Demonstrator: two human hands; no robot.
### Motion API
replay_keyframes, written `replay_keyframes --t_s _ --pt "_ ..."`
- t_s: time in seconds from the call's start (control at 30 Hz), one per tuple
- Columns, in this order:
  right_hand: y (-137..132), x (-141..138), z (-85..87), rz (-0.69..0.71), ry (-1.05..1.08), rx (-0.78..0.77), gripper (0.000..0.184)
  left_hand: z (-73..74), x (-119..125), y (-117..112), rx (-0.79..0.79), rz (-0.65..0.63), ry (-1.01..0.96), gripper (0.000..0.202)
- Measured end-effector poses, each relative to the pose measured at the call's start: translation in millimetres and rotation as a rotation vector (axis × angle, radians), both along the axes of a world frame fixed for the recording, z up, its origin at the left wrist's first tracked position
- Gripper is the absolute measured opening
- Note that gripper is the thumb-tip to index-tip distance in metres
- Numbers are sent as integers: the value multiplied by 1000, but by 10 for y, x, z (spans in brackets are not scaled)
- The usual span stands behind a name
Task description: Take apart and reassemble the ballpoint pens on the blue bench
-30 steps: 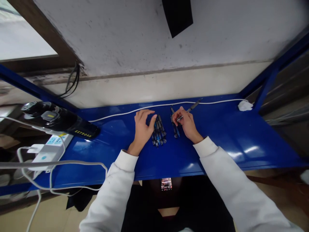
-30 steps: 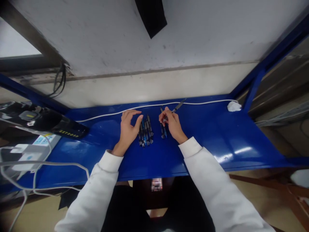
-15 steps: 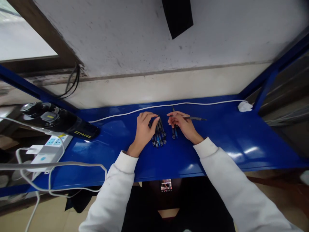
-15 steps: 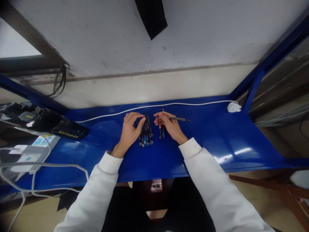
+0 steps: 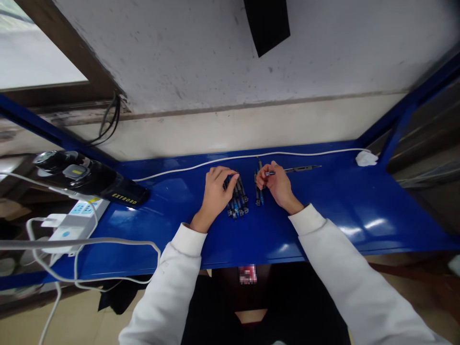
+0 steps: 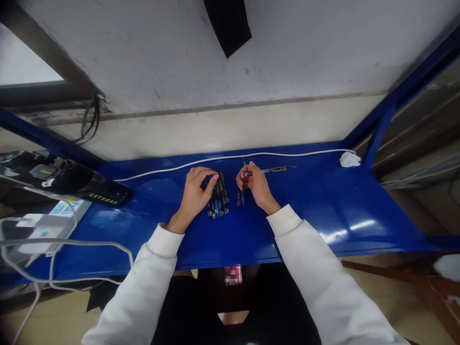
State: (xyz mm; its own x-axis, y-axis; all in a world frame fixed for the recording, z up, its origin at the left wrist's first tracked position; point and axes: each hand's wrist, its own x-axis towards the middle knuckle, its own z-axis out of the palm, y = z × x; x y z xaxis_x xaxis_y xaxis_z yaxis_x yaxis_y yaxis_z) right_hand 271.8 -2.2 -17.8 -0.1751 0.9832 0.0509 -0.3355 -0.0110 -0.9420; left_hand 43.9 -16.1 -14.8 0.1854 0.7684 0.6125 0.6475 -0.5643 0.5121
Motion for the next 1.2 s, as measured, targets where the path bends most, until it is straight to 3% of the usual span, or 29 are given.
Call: replay_keyframes --t_s 0.27,0.63,1.07,1.2 --pt "17 -11 9 -61 -76 -10 73 -4 6 0 -19 11 6 16" --pt "-41 5 -17 -104 -147 111 66 2 8 -5 -9 -1 15 15" --pt "-54 2 0 -121 -187 99 67 -24 -1 2 -12 -9 22 16" --pt "-35 8 -31 -133 -233 99 59 -30 -2 9 3 -11 14 15"
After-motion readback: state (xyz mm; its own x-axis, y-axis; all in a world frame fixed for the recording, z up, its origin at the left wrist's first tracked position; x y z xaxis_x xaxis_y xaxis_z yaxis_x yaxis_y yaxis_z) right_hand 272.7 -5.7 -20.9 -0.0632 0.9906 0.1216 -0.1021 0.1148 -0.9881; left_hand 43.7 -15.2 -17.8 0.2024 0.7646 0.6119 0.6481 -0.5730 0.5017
